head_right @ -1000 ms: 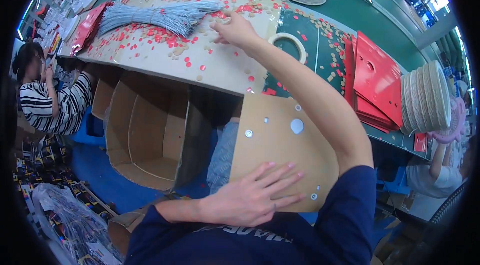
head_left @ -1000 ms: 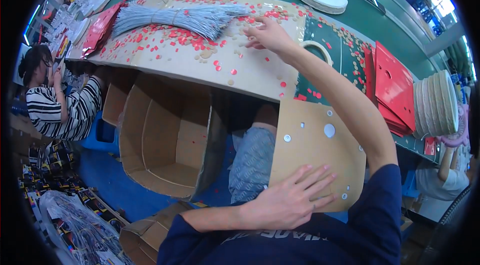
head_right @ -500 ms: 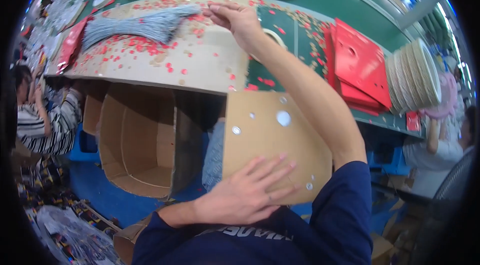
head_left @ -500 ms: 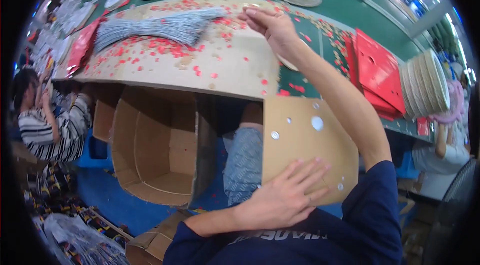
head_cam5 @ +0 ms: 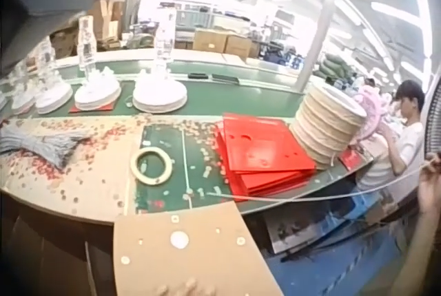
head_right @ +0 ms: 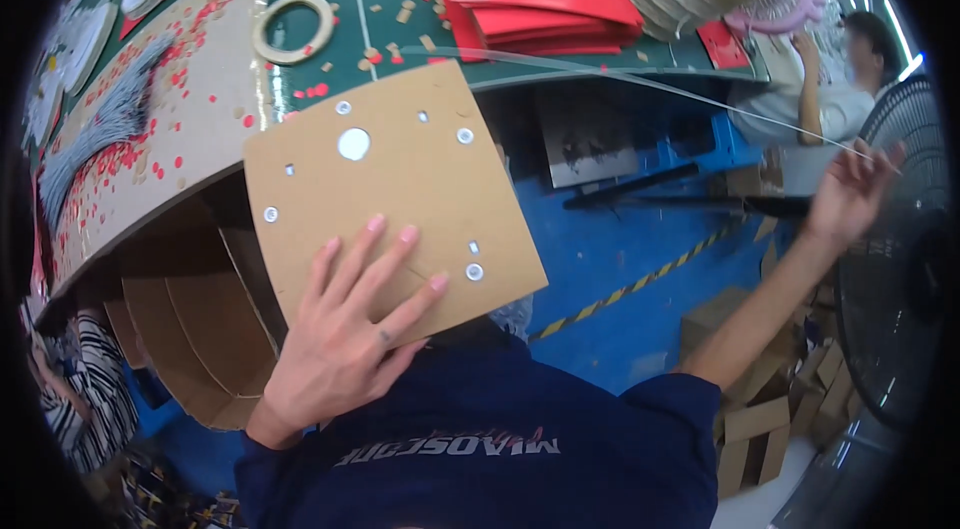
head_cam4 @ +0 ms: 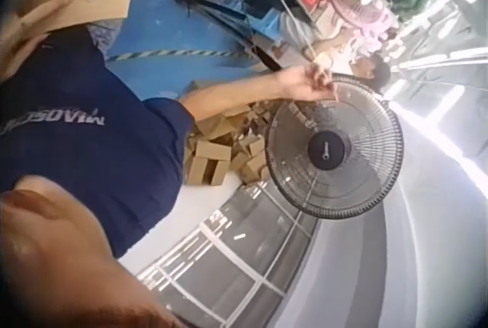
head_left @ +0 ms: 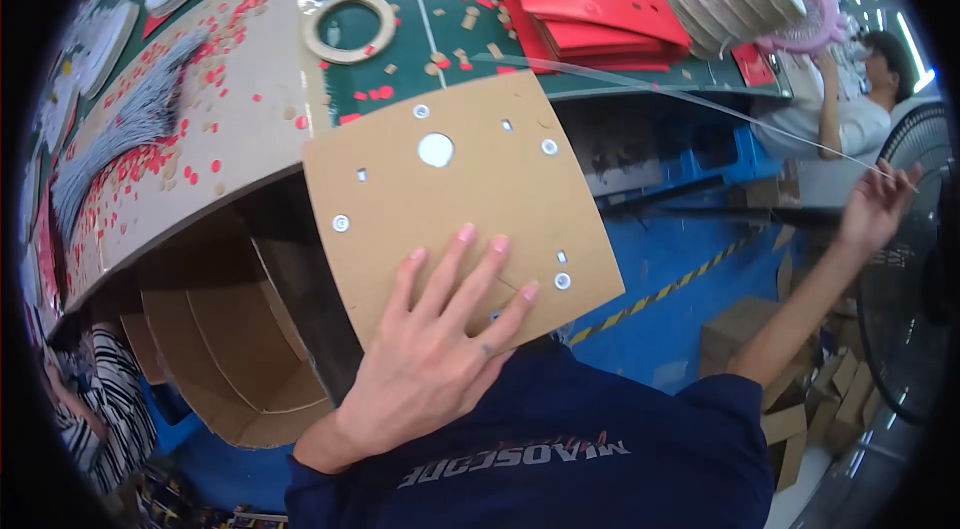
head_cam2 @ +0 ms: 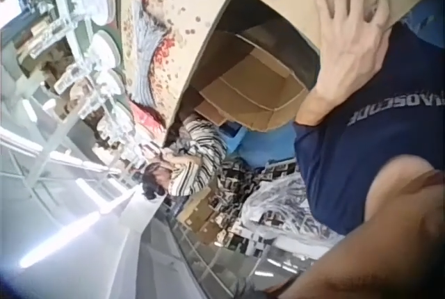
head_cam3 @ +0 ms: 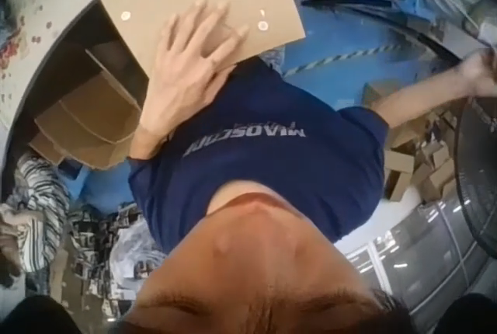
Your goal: Assembling lighting components onto a cardboard template and checking them against a circular base on a factory assembly line.
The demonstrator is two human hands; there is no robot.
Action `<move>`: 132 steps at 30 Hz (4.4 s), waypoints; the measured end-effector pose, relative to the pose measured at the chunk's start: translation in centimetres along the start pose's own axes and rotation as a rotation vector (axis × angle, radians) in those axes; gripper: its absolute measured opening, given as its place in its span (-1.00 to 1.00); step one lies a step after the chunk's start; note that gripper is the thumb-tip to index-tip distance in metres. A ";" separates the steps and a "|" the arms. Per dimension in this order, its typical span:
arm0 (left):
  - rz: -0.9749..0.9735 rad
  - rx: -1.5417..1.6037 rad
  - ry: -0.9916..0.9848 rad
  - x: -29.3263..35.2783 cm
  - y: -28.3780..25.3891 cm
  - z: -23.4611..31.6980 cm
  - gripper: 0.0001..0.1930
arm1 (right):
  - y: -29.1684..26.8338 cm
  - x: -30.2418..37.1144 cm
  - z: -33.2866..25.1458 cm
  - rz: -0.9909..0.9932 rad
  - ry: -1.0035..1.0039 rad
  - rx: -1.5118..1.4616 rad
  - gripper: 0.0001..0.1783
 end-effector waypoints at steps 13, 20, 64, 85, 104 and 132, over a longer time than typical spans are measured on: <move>-0.041 -0.114 -0.060 -0.5 1.0 1.2 -0.19 | 16.4 13.2 11.8 -0.867 -0.165 1.326 -0.46; -0.031 -0.161 -0.061 -0.7 1.4 1.6 -0.14 | 19.1 18.0 19.8 -1.035 -0.033 1.076 -0.60; -0.003 -0.228 -0.072 -0.5 1.8 0.9 -0.17 | 20.5 16.0 19.4 -1.438 -0.070 1.102 -0.50; 0.069 -0.210 -0.032 -1.4 2.0 0.9 -0.20 | 19.8 16.2 20.1 -1.470 -0.228 1.008 -0.52; 0.075 -0.043 -0.104 -5.0 -0.2 1.7 -0.50 | 20.4 16.7 19.8 -1.446 -0.243 1.071 -0.60; 0.521 0.282 0.017 0.8 0.5 -3.9 -0.77 | 22.7 17.3 20.6 -1.273 0.075 1.142 -0.23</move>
Point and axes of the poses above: each hand's wrist, its own x-axis away from the middle knuckle, its own y-axis out of the palm, z = x × y, the point moved 1 cm from there along -x, towards the middle knuckle, and after that the axes turned 1 degree about -y, right-handed, at the moved point
